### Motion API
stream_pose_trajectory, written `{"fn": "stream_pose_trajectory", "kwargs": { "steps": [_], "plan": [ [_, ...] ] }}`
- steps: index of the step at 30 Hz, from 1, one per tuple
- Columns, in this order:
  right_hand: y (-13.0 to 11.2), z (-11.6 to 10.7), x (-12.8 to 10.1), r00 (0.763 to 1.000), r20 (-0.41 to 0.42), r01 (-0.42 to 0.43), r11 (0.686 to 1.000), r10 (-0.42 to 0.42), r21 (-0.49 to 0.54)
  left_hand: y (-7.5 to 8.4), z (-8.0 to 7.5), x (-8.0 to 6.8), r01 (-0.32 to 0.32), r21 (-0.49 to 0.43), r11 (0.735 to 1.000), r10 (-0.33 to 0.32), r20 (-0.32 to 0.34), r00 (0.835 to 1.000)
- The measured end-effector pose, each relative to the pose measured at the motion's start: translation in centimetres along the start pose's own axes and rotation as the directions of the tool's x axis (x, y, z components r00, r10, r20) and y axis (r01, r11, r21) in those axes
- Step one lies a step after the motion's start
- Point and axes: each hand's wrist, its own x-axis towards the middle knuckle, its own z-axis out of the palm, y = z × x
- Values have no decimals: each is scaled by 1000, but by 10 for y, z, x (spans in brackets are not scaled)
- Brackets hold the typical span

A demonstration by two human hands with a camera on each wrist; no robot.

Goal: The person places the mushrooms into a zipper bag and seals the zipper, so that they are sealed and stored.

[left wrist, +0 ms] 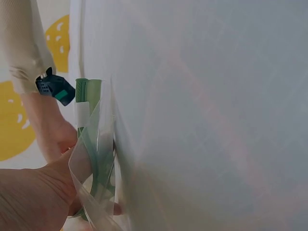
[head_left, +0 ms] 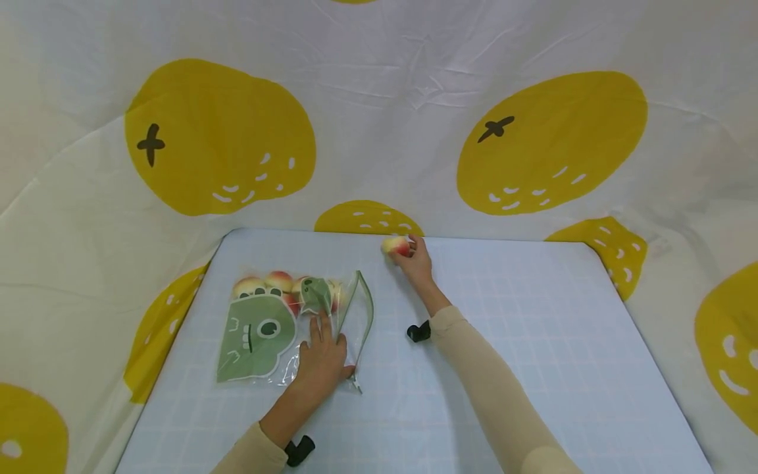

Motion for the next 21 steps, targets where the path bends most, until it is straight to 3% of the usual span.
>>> {"fn": "stream_pose_trajectory", "kwargs": {
  "steps": [9, 21],
  "plan": [
    [2, -8, -14, 999, 4, -38, 995, 38, 88, 0, -1, 0, -5, 7, 1000, 5, -15, 1000],
    [-10, -33, -47, 998, 62, 1, 993, -8, 120, 0, -2, 0, -25, 5, 1000, 25, -19, 1000]
  ]
}}
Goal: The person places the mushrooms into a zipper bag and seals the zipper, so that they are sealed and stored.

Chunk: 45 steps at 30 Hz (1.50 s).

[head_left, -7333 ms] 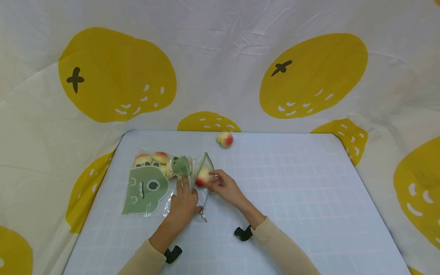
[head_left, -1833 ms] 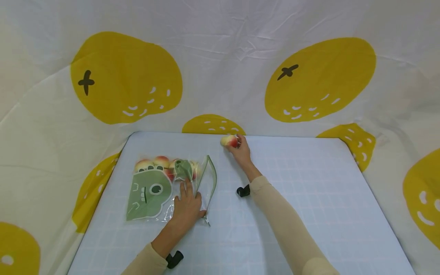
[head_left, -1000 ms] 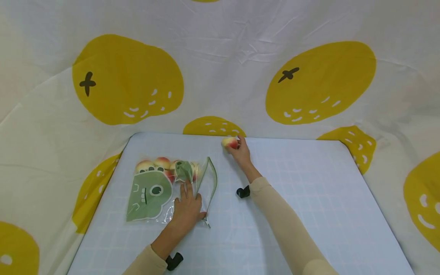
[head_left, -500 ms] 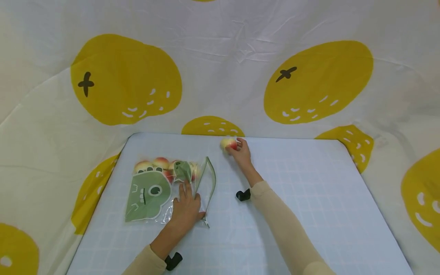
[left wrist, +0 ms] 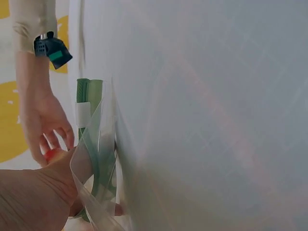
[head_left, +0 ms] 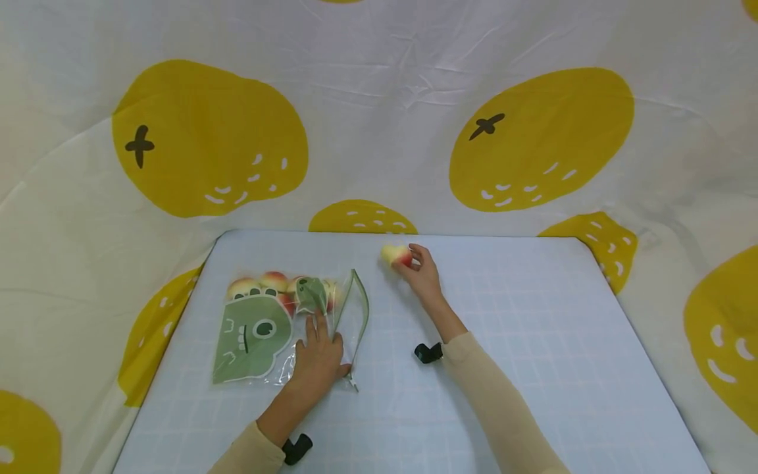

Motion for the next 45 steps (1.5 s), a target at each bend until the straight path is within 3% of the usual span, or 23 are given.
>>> {"fn": "stream_pose_trajectory", "kwargs": {
  "steps": [7, 16, 23, 32, 45],
  "plan": [
    [-11, -8, -20, 999, 47, 7, 1000, -8, 20, -1, 0, 0, -5, 12, 1000, 5, -8, 1000],
    [-18, -16, -45, 993, 88, 76, 997, -78, 30, 0, -1, 1, 2, 14, 1000, -2, -6, 1000],
    [-27, -27, -59, 987, 149, 57, 998, -58, 12, 0, -3, 0, -2, 30, 1000, 2, -31, 1000],
    [-62, -29, -94, 975, 211, 67, 998, -66, 1, 1, -3, 0, 6, 9, 1000, -6, -15, 1000],
    [-52, -15, -108, 953, 294, 78, 997, -67, -26, 1, 2, -2, 2, 14, 1000, -2, -18, 1000]
  ]
}}
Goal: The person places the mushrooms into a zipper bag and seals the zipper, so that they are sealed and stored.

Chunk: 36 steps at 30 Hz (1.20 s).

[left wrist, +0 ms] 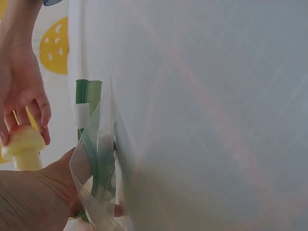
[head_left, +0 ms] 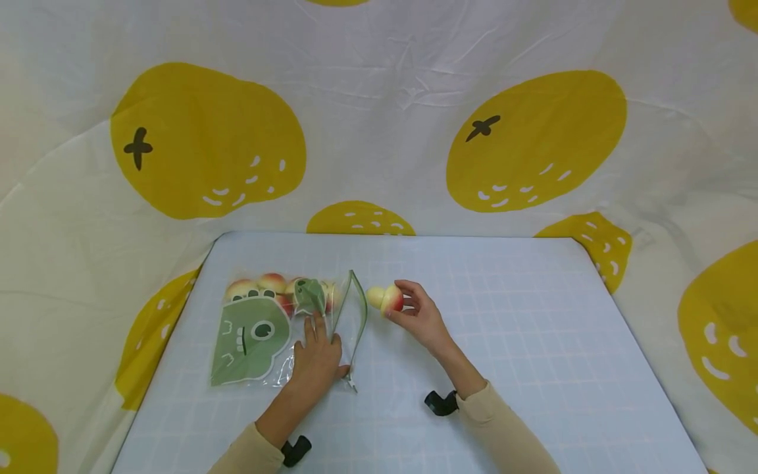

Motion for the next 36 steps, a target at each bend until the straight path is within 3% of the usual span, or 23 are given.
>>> {"fn": "stream_pose_trajectory", "kwargs": {
  "steps": [4, 11, 20, 28, 36],
  "plan": [
    [3, 6, 0, 1000, 16, 1, 1000, 0, -25, 0, 0, 0, 7, -6, 1000, -7, 10, 1000],
    [7, 21, 0, 994, 69, 83, 995, -79, -56, 0, -2, 1, 2, -4, 1000, -2, 2, 1000],
    [10, 38, 4, 990, 123, 85, 993, -75, -81, 0, -3, 1, -2, 15, 1000, 2, 14, 1000],
    [48, 46, 21, 986, 155, 86, 990, -69, -111, -1, -2, 1, -11, 24, 1000, 11, 0, 1000],
    [49, 52, 25, 988, 140, 101, 972, -72, -213, 0, -2, 3, -1, 9, 1000, 1, 35, 999]
  ]
}}
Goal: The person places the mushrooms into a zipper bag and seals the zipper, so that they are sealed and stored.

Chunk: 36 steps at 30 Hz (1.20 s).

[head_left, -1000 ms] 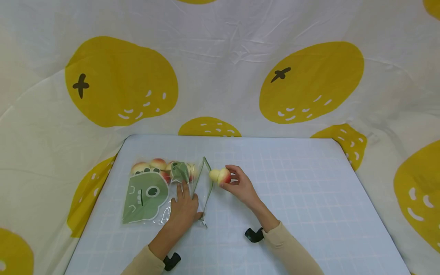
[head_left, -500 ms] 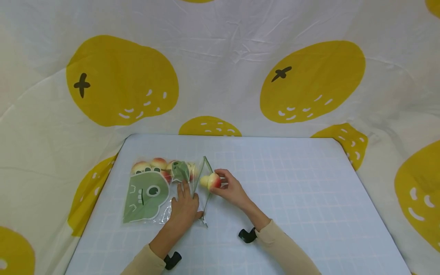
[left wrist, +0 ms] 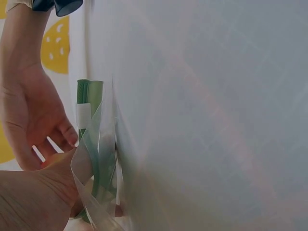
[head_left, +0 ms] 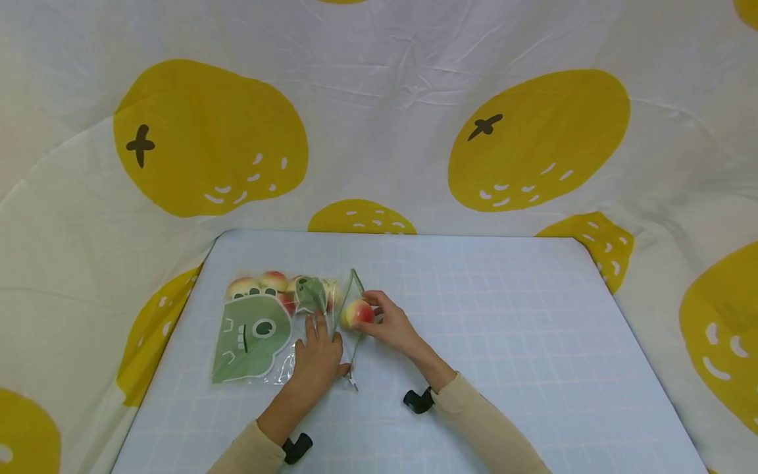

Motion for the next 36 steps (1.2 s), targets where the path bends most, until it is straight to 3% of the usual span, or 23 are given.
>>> {"fn": "stream_pose_trajectory", "kwargs": {
  "steps": [8, 14, 22, 28, 36],
  "plan": [
    [3, 5, 4, 999, -28, -17, 999, 16, -48, -1, 0, 1, 4, 4, 1000, -4, -5, 1000],
    [4, 4, 2, 994, -100, -34, 999, 34, 6, -1, -1, 1, -2, 2, 1000, 2, -18, 1000],
    [0, 4, 0, 987, -153, 42, 999, -41, 6, -2, 0, 1, -3, 3, 1000, 3, 8, 1000],
    [-1, 6, 2, 983, -184, 30, 999, -23, 34, -2, 0, 2, -8, 13, 1000, 8, 14, 1000],
    [0, 10, 1, 990, -140, -21, 995, 35, 96, -1, -2, 1, -25, 62, 998, 27, -28, 999]
  ]
}}
